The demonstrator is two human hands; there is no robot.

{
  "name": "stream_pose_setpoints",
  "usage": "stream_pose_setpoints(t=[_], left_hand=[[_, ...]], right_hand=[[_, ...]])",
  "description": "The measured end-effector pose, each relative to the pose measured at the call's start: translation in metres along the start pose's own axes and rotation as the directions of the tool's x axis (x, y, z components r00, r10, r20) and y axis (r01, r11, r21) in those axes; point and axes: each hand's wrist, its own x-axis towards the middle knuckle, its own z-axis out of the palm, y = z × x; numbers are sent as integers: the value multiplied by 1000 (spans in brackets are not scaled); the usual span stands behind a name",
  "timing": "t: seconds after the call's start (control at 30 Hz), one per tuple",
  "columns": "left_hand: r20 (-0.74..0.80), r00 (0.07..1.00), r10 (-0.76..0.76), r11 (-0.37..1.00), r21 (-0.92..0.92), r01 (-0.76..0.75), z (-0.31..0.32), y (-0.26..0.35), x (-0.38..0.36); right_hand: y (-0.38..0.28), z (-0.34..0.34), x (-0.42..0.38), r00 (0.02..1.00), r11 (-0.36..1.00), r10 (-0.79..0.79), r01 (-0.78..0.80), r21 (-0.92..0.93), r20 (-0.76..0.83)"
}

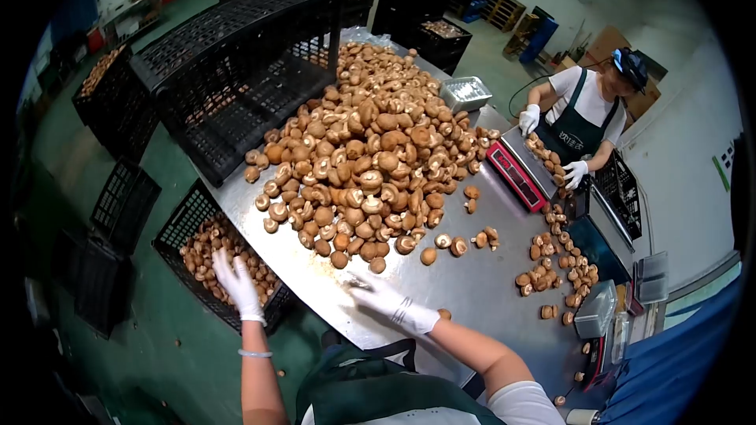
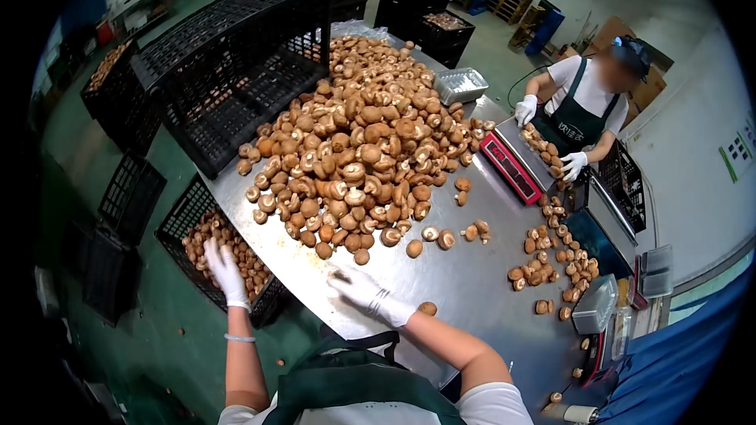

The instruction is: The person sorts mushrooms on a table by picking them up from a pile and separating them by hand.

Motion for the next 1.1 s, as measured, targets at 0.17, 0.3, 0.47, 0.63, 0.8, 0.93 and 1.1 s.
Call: stream_pose_setpoints(t=[0.17, 0.3, 0.47, 0.63, 0.8, 0.93, 1.1], left_hand=[[217, 945, 243, 970, -59, -235, 80, 92, 2], [326, 848, 418, 909, -151, -389, 137, 145, 4], [387, 830, 401, 909, -60, -412, 191, 180, 25], [382, 827, 413, 909, -117, -400, 225, 174, 45], [360, 774, 521, 844, -85, -529, 223, 182, 12], [387, 734, 558, 807, -49, -588, 207, 187, -10], [404, 679, 614, 768, -106, -632, 197, 182, -41]], right_hand=[[-24, -83, 57, 832, 790, -463, 230, -569, -307], [-60, -115, 116, 793, 663, -480, 49, -747, -374], [-77, -145, 168, 819, 587, -380, -145, -796, -430], [-37, -147, 165, 774, 487, -513, -93, -868, -371], [-2, -148, 145, 707, 560, -569, -40, -827, -420], [17, -152, 127, 689, 595, -604, 55, -802, -401], [28, -149, 101, 698, 615, -603, 98, -783, -387]])
